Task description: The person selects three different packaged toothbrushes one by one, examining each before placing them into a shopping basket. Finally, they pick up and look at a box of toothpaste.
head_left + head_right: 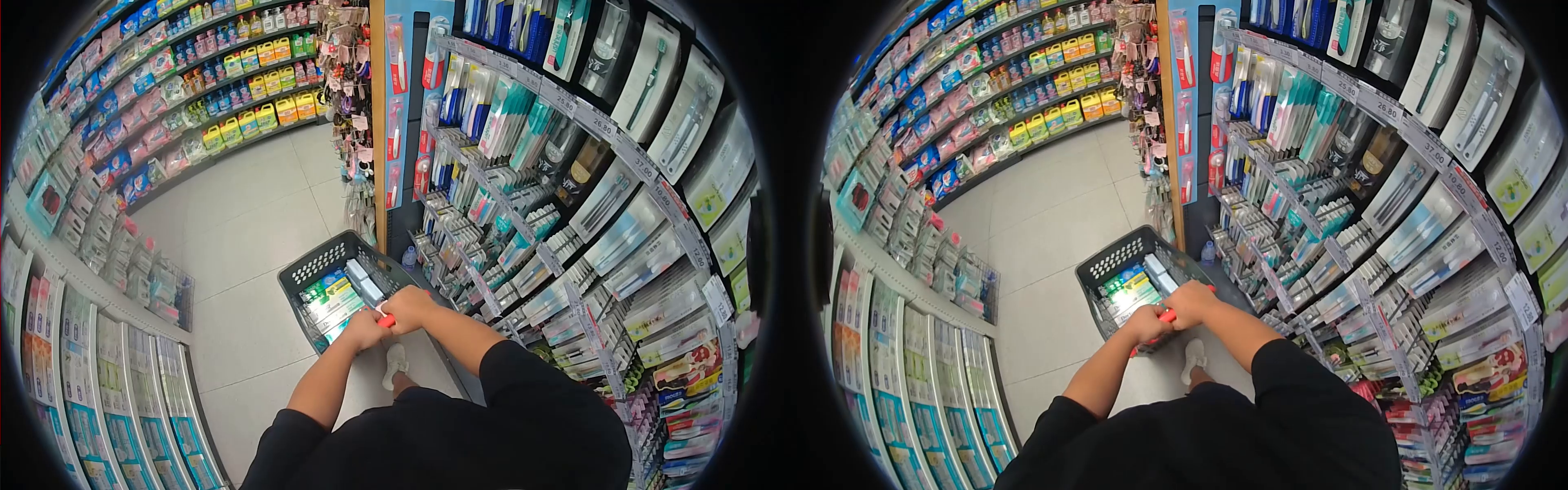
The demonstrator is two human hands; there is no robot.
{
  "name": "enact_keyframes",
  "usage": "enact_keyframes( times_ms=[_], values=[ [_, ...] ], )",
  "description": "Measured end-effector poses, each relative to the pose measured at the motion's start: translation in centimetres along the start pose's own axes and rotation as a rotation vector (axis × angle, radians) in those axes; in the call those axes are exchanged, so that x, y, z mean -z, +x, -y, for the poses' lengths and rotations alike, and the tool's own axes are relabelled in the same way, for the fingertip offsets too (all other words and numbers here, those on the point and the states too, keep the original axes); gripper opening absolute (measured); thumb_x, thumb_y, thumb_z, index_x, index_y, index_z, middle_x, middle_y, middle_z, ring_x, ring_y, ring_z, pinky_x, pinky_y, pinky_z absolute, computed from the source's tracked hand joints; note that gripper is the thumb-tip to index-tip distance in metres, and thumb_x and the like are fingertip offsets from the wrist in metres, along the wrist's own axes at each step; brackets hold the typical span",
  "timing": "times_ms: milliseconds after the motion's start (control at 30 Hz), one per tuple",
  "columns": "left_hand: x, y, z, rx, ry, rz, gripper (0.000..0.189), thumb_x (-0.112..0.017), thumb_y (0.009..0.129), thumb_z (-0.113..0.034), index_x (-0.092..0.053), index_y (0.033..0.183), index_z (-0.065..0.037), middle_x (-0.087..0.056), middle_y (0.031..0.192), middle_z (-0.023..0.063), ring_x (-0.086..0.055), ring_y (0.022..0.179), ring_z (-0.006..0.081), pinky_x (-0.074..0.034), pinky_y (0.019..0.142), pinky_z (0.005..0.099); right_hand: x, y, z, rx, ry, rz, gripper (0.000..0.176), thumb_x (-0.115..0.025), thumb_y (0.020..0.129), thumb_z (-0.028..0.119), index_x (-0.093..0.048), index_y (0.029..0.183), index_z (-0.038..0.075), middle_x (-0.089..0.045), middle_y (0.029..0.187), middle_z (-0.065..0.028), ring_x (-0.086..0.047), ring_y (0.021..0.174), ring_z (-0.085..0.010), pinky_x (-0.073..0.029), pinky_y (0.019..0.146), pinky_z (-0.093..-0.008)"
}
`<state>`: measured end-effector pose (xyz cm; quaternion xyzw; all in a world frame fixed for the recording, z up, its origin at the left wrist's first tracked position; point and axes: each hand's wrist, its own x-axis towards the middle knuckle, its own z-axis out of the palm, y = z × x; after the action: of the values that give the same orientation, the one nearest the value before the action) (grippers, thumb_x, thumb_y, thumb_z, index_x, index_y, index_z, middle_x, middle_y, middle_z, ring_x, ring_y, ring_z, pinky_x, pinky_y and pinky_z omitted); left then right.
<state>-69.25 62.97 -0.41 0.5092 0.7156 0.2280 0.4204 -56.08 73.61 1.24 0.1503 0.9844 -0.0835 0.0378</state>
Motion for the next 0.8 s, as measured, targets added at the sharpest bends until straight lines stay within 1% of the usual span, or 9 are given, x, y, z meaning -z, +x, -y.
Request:
enact_keyframes(
  times_ms=[167, 267, 367, 467, 500, 633, 700, 767, 800],
  values=[
    [2.5, 1.4, 0.0, 0.028, 0.002, -0.073, 0.032, -0.068, 0.064, -0.029, -0.066, 0.08, -0.001, -0.064, 0.07, 0.0145, -0.063, 0.066, 0.0257, -0.049, 0.064, 0.0347, -0.9, 3.1, -2.1, 0.12, 0.048, -0.259, 0.03, -0.067, 0.058, 0.04, -0.061, 0.067, 0.012, -0.062, 0.062, -0.0092, -0.061, 0.059, -0.0313, -0.047, 0.055, -0.0427],
    [4.1, 2.9, 0.3, 0.019, 0.026, -0.086, 0.032, -0.068, 0.064, -0.03, -0.066, 0.08, -0.002, -0.064, 0.067, 0.014, -0.062, 0.063, 0.025, -0.048, 0.062, 0.0344, -0.7, 5.2, -3.0, 0.086, 0.04, -0.195, 0.03, -0.067, 0.056, 0.039, -0.061, 0.067, 0.012, -0.063, 0.069, -0.0072, -0.063, 0.072, -0.0262, -0.047, 0.065, -0.0406],
    [6.1, 3.7, -0.4, 0.051, -0.056, -0.046, 0.029, -0.068, 0.064, -0.026, -0.066, 0.08, -0.002, -0.063, 0.065, 0.012, -0.061, 0.058, 0.0204, -0.048, 0.058, 0.0322, 0.6, 7.0, -3.4, 0.156, 0.028, -0.121, 0.036, -0.068, 0.057, 0.035, -0.062, 0.082, 0.011, -0.062, 0.093, -0.0086, -0.056, 0.098, -0.0243, -0.041, 0.084, -0.042],
    [7.1, 5.7, 1.5, 0.033, -0.012, -0.105, 0.026, -0.067, 0.065, -0.023, -0.067, 0.081, -0.002, -0.063, 0.064, 0.0092, -0.059, 0.054, 0.0149, -0.047, 0.054, 0.0299, -0.6, 7.3, -2.8, 0.073, 0.02, -0.547, 0.049, -0.068, 0.061, 0.029, -0.058, 0.105, 0.01, -0.05, 0.118, -0.0119, -0.037, 0.122, -0.0256, -0.027, 0.099, -0.046],
    [7.8, 5.6, 0.9, 0.106, -0.147, -0.066, 0.024, -0.066, 0.066, -0.019, -0.068, 0.083, -0.003, -0.062, 0.062, 0.0067, -0.057, 0.051, 0.0119, -0.046, 0.052, 0.0277, -1.3, 7.1, -2.9, 0.034, 0.091, -0.615, 0.057, -0.068, 0.064, 0.025, -0.051, 0.115, 0.009, -0.04, 0.124, -0.0144, -0.032, 0.124, -0.0319, -0.022, 0.101, -0.0496],
    [9.6, 6.6, 1.3, 0.176, -0.183, -0.107, 0.027, -0.066, 0.066, -0.017, -0.069, 0.089, -0.002, -0.061, 0.06, 0.0059, -0.057, 0.05, 0.0122, -0.046, 0.051, 0.027, 2.0, 3.3, -4.7, -0.151, 0.267, -0.761, 0.049, -0.067, 0.069, 0.027, -0.051, 0.11, 0.008, -0.04, 0.124, -0.0167, -0.034, 0.12, -0.0361, -0.026, 0.1, -0.0495],
    [10.5, 7.5, 1.5, 0.17, -0.163, -0.123, 0.028, -0.067, 0.066, -0.016, -0.069, 0.09, -0.002, -0.062, 0.061, 0.0061, -0.057, 0.051, 0.0123, -0.046, 0.052, 0.0268, 4.5, 0.9, -7.8, -0.182, 0.191, -0.962, 0.049, -0.069, 0.067, 0.024, -0.051, 0.11, 0.007, -0.039, 0.124, -0.0185, -0.037, 0.116, -0.0375, -0.03, 0.098, -0.049],
    [11.1, 8.6, 2.9, 0.146, -0.184, -0.152, 0.031, -0.069, 0.065, -0.016, -0.069, 0.092, -0.002, -0.063, 0.063, 0.0067, -0.057, 0.052, 0.0125, -0.046, 0.053, 0.0262, 8.3, -1.2, -11.4, -0.36, 0.039, -1.128, 0.049, -0.07, 0.066, 0.021, -0.051, 0.108, 0.006, -0.039, 0.122, -0.0206, -0.04, 0.112, -0.038, -0.032, 0.096, -0.0474],
    [11.4, 9.5, 4.1, 0.148, -0.204, -0.153, 0.031, -0.07, 0.065, -0.016, -0.069, 0.092, -0.002, -0.064, 0.064, 0.0068, -0.057, 0.053, 0.0123, -0.046, 0.053, 0.026, 10.2, -1.7, -13.7, -0.422, -0.075, -1.337, 0.048, -0.068, 0.066, 0.017, -0.051, 0.109, 0.004, -0.04, 0.118, -0.0223, -0.039, 0.112, -0.0383, -0.033, 0.095, -0.0459]
  ],
)
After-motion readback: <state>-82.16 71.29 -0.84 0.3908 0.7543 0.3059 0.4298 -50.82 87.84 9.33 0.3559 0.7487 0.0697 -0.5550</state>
